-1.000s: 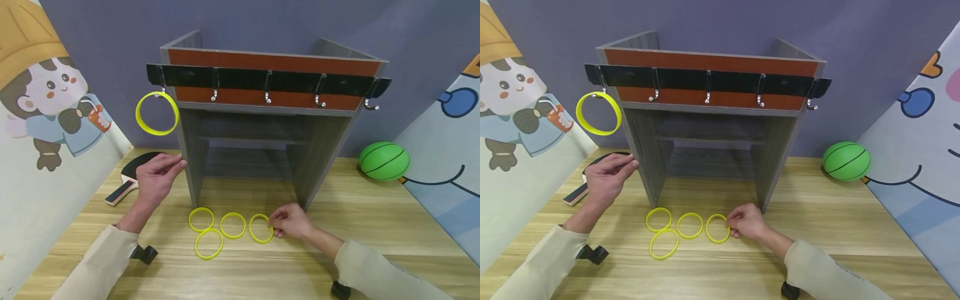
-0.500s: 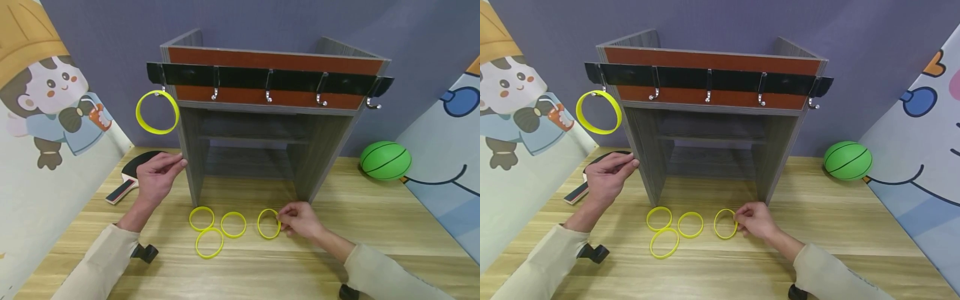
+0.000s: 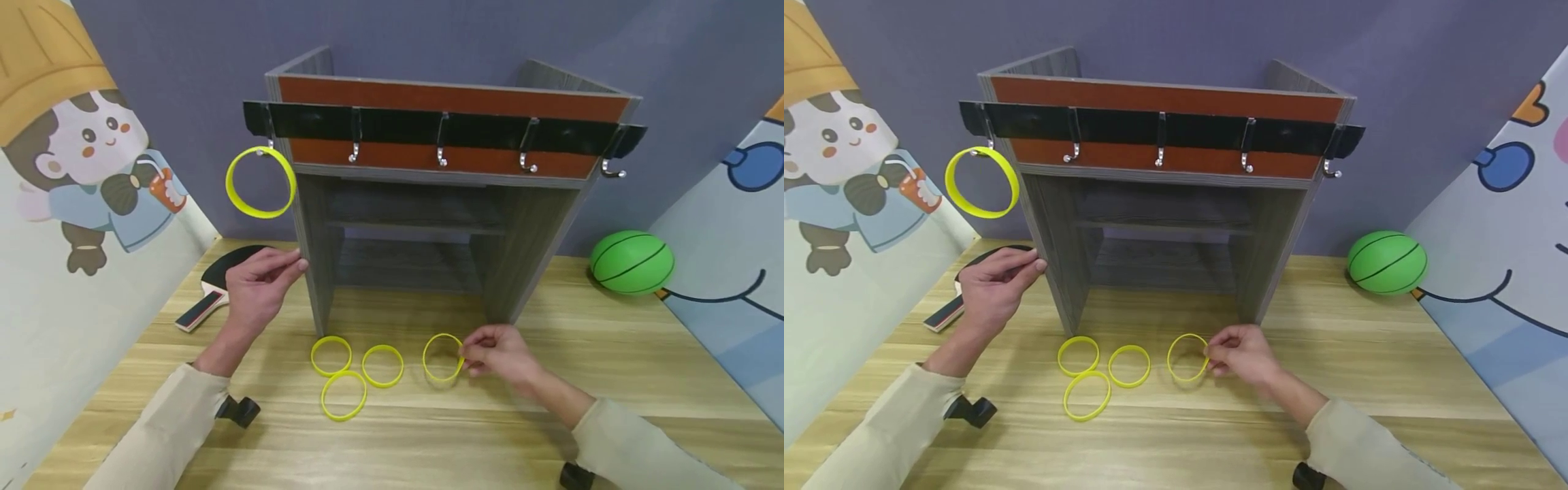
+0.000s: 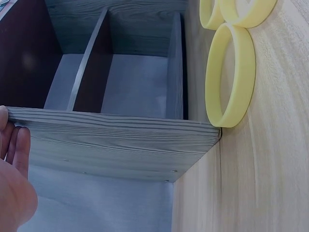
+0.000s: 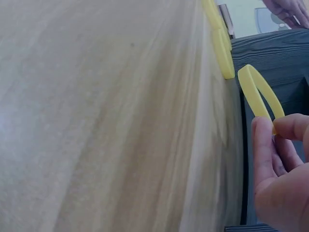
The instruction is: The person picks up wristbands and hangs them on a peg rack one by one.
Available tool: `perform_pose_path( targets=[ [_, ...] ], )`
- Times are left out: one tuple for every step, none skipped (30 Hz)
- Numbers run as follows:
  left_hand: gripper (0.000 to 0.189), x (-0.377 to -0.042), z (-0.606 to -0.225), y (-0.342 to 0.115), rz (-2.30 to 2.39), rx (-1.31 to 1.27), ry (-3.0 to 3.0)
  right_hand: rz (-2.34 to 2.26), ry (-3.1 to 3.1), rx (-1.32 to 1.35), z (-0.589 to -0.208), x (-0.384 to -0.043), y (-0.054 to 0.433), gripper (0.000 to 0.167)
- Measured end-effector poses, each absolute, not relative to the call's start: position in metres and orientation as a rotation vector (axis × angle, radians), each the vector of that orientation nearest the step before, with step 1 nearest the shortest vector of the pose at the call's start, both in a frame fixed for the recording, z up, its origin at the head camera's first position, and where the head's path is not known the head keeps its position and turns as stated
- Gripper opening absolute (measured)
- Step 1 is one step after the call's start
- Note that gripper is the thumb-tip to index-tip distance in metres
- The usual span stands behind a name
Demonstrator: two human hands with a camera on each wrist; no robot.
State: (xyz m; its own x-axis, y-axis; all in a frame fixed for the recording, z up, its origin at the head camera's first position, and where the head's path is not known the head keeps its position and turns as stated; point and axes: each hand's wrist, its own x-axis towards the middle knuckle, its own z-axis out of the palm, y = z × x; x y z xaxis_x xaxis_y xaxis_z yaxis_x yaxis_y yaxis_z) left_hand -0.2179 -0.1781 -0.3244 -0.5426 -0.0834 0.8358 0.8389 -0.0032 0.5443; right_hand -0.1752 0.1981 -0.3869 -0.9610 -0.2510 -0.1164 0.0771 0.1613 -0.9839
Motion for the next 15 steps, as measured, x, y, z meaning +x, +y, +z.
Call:
perform_pose_path(
  targets=[
    [0.028,-0.216,-0.322,-0.177,-1.636,-0.805,-1.562,-1.889,2.178,-0.164,-0.386,-0.175,0.199,0.015],
    [0.027,-0.214,-0.319,-0.175,-1.632,-0.805,-1.565,-1.904,2.167,-0.161,-0.384,-0.175,0.199,0.015],
    [0.027,-0.211,-0.316,-0.173,-1.63,-0.806,-1.568,-1.922,2.153,-0.16,-0.382,-0.175,0.2,0.016],
    [0.027,-0.209,-0.313,-0.172,-1.623,-0.806,-1.573,-1.939,2.14,-0.156,-0.381,-0.176,0.2,0.015],
    [0.026,-0.206,-0.311,-0.171,-1.618,-0.807,-1.578,-1.954,2.131,-0.163,-0.38,-0.176,0.2,0.015],
    [0.026,-0.204,-0.309,-0.17,-1.614,-0.808,-1.58,-1.967,2.121,-0.164,-0.379,-0.176,0.2,0.014],
    [0.025,-0.204,-0.308,-0.169,-1.613,-0.809,-1.581,-1.983,2.11,-0.166,-0.378,-0.176,0.2,0.012],
    [0.025,-0.203,-0.308,-0.169,-1.618,-0.809,-1.578,-1.998,2.098,-0.175,-0.376,-0.176,0.2,0.011],
    [0.025,-0.203,-0.308,-0.169,-1.622,-0.809,-1.575,-2.014,2.087,-0.185,-0.375,-0.176,0.2,0.009],
    [0.025,-0.203,-0.308,-0.169,-1.623,-0.808,-1.572,-2.03,2.077,-0.196,-0.373,-0.176,0.2,0.007],
    [0.025,-0.203,-0.308,-0.169,-1.629,-0.81,-1.567,-2.05,2.064,-0.207,-0.372,-0.176,0.199,0.006],
    [0.025,-0.203,-0.308,-0.169,-1.633,-0.81,-1.563,-2.071,2.049,-0.219,-0.37,-0.176,0.199,0.006],
    [0.025,-0.203,-0.308,-0.169,-1.637,-0.811,-1.558,-2.098,2.031,-0.233,-0.368,-0.177,0.199,0.006],
    [0.025,-0.203,-0.308,-0.17,-1.64,-0.811,-1.557,-2.122,2.015,-0.253,-0.366,-0.176,0.199,0.007],
    [0.025,-0.203,-0.308,-0.17,-1.638,-0.81,-1.558,-2.145,1.997,-0.272,-0.365,-0.176,0.198,0.008]
  ],
)
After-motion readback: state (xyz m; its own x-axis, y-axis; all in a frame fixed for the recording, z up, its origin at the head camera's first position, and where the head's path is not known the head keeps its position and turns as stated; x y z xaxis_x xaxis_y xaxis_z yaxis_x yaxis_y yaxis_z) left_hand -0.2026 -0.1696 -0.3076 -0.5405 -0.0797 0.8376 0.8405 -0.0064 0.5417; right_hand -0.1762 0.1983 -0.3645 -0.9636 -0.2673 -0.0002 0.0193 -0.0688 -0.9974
